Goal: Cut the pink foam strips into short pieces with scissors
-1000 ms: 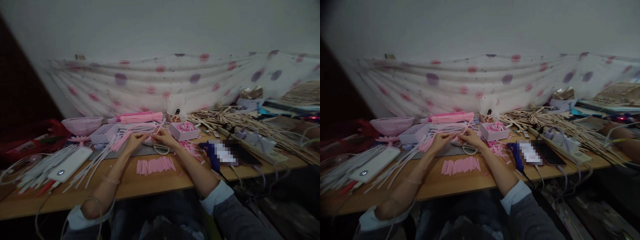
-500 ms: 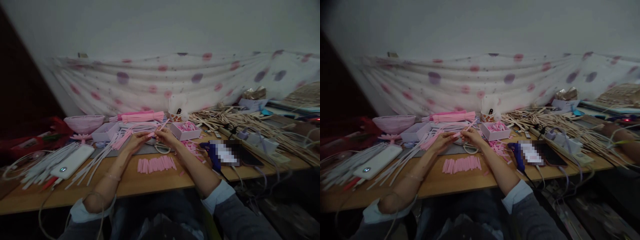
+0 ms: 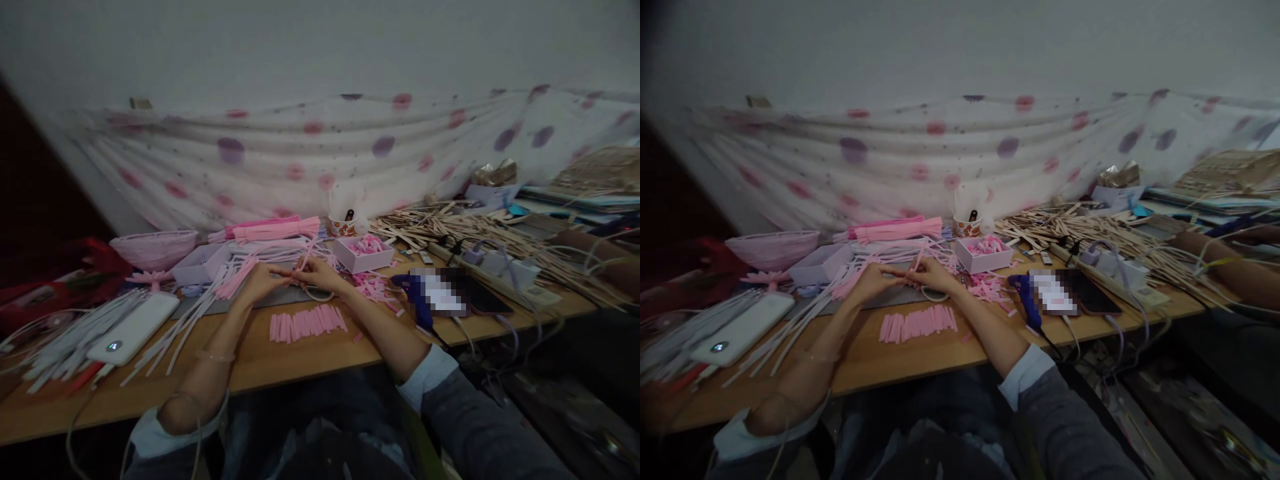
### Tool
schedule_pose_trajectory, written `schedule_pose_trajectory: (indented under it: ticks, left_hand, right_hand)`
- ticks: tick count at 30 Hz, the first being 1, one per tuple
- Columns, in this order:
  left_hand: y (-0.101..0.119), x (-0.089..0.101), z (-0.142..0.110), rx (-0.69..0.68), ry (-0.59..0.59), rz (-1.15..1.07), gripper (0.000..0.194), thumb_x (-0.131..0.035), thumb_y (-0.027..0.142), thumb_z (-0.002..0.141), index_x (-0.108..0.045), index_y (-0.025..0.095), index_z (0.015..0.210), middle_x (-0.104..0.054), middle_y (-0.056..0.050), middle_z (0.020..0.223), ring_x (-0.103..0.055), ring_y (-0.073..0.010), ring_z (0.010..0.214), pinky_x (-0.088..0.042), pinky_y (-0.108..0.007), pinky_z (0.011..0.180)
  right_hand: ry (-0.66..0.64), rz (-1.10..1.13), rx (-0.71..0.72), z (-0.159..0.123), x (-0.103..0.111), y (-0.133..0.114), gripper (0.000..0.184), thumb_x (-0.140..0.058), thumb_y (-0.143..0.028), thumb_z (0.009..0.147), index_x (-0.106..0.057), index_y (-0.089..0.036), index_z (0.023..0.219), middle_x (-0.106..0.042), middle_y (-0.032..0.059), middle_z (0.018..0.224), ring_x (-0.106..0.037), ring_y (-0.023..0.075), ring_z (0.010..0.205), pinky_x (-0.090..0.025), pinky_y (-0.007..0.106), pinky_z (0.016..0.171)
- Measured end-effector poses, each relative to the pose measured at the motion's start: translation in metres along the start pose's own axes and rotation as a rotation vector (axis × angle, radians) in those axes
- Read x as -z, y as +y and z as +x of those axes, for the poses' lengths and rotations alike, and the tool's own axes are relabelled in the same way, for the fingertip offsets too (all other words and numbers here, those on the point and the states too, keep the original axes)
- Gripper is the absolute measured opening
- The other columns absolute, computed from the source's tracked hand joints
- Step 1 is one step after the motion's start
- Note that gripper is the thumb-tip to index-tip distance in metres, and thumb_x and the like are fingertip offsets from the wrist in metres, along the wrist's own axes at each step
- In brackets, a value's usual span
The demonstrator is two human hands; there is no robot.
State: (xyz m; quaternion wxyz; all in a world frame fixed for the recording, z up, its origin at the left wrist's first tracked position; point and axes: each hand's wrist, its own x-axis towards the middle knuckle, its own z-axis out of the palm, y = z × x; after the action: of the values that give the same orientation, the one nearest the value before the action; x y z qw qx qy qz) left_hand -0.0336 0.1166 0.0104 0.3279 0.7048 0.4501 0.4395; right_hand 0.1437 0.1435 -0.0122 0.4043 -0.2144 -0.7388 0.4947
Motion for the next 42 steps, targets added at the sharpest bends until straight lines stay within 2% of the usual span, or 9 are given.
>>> schedule_pose_trajectory:
  ticks: [5,9,12,15,21,25,29,35,42]
  left_hand:
    - [-0.006,-0.001,0.003,-0.002,0.023,0.123,0.009,-0.073,0.025,0.058,-0.074,0.019,0.064,-0.072,-0.004,0.066,-0.065,-0.0224,0.068,-0.048,-0.029,0.068]
    - [-0.013,0.002,0.008,0.070,0.228,0.013,0.021,-0.076,0.034,0.054,-0.073,0.017,0.065,-0.071,-0.004,0.063,-0.065,-0.0224,0.069,-0.048,-0.030,0.067]
    - [-0.022,0.003,0.012,0.106,0.338,-0.177,0.029,-0.079,0.038,0.050,-0.073,0.015,0.066,-0.071,-0.006,0.065,-0.065,-0.0208,0.070,-0.048,-0.030,0.071]
    - [-0.032,0.001,0.016,0.115,0.360,-0.328,0.035,-0.082,0.039,0.046,-0.073,0.014,0.067,-0.071,-0.008,0.069,-0.065,-0.0201,0.073,-0.047,-0.031,0.076]
    - [-0.040,-0.002,0.021,0.168,0.368,-0.570,0.039,-0.084,0.036,0.039,-0.072,0.013,0.067,-0.071,-0.008,0.071,-0.064,-0.0172,0.071,-0.048,-0.030,0.074]
    - [-0.038,-0.001,0.021,0.147,0.366,-0.569,0.039,-0.084,0.037,0.041,-0.072,0.013,0.069,-0.071,-0.008,0.073,-0.063,-0.0162,0.070,-0.047,-0.030,0.075]
    - [-0.038,0.002,0.021,0.078,0.419,-0.482,0.034,-0.081,0.038,0.048,-0.072,0.013,0.070,-0.071,-0.007,0.073,-0.063,-0.0168,0.073,-0.046,-0.030,0.077]
    - [-0.035,0.004,0.019,0.047,0.643,-0.276,0.026,-0.074,0.036,0.057,-0.072,0.013,0.071,-0.071,-0.005,0.070,-0.064,-0.0182,0.072,-0.047,-0.029,0.073]
    - [-0.028,-0.005,0.012,-0.051,0.685,0.090,0.019,-0.066,0.033,0.068,-0.072,0.016,0.074,-0.073,-0.005,0.075,-0.066,-0.0187,0.072,-0.049,-0.028,0.072]
  right_hand:
    - [-0.012,-0.176,-0.028,0.000,0.008,-0.006,0.024,-0.059,-0.040,0.075,-0.049,-0.019,0.076,-0.060,-0.0018,0.064,-0.055,0.0113,0.052,-0.042,0.022,0.048]
    - [-0.012,-0.771,-0.121,-0.006,0.022,-0.025,0.015,-0.060,-0.029,0.070,-0.054,-0.016,0.076,-0.060,0.0010,0.069,-0.055,0.0137,0.062,-0.038,0.023,0.054]
    - [-0.194,-1.151,-0.236,-0.011,0.023,-0.034,0.018,-0.063,-0.031,0.066,-0.060,-0.015,0.075,-0.064,0.0062,0.075,-0.058,0.0190,0.069,-0.037,0.025,0.057]
    - [-0.284,-1.280,-0.258,-0.013,0.019,-0.037,0.027,-0.063,-0.037,0.068,-0.063,-0.014,0.083,-0.067,0.0107,0.085,-0.060,0.0234,0.077,-0.039,0.028,0.061]
    - [-0.247,-1.336,-0.312,-0.014,0.014,-0.037,0.034,-0.059,-0.028,0.070,-0.061,-0.012,0.099,-0.067,0.0144,0.098,-0.062,0.0253,0.084,-0.041,0.029,0.065]
    - [-0.228,-1.404,-0.362,-0.013,0.016,-0.033,0.029,-0.059,-0.032,0.070,-0.065,-0.010,0.089,-0.067,0.0184,0.093,-0.062,0.0275,0.081,-0.041,0.031,0.062]
    - [-0.216,-1.331,-0.266,-0.011,0.031,-0.033,0.020,-0.059,-0.031,0.071,-0.063,-0.013,0.078,-0.067,0.0137,0.083,-0.059,0.0221,0.072,-0.036,0.027,0.056]
    - [0.048,-0.906,-0.156,-0.012,0.050,-0.038,0.022,-0.050,-0.037,0.081,-0.049,-0.016,0.085,-0.056,0.0014,0.071,-0.047,0.0117,0.061,-0.033,0.021,0.053]
    - [0.018,-0.735,-0.168,-0.013,0.037,-0.031,0.057,-0.075,-0.041,0.059,-0.039,-0.016,0.095,-0.051,0.0051,0.088,-0.048,0.0138,0.072,-0.038,0.023,0.059]
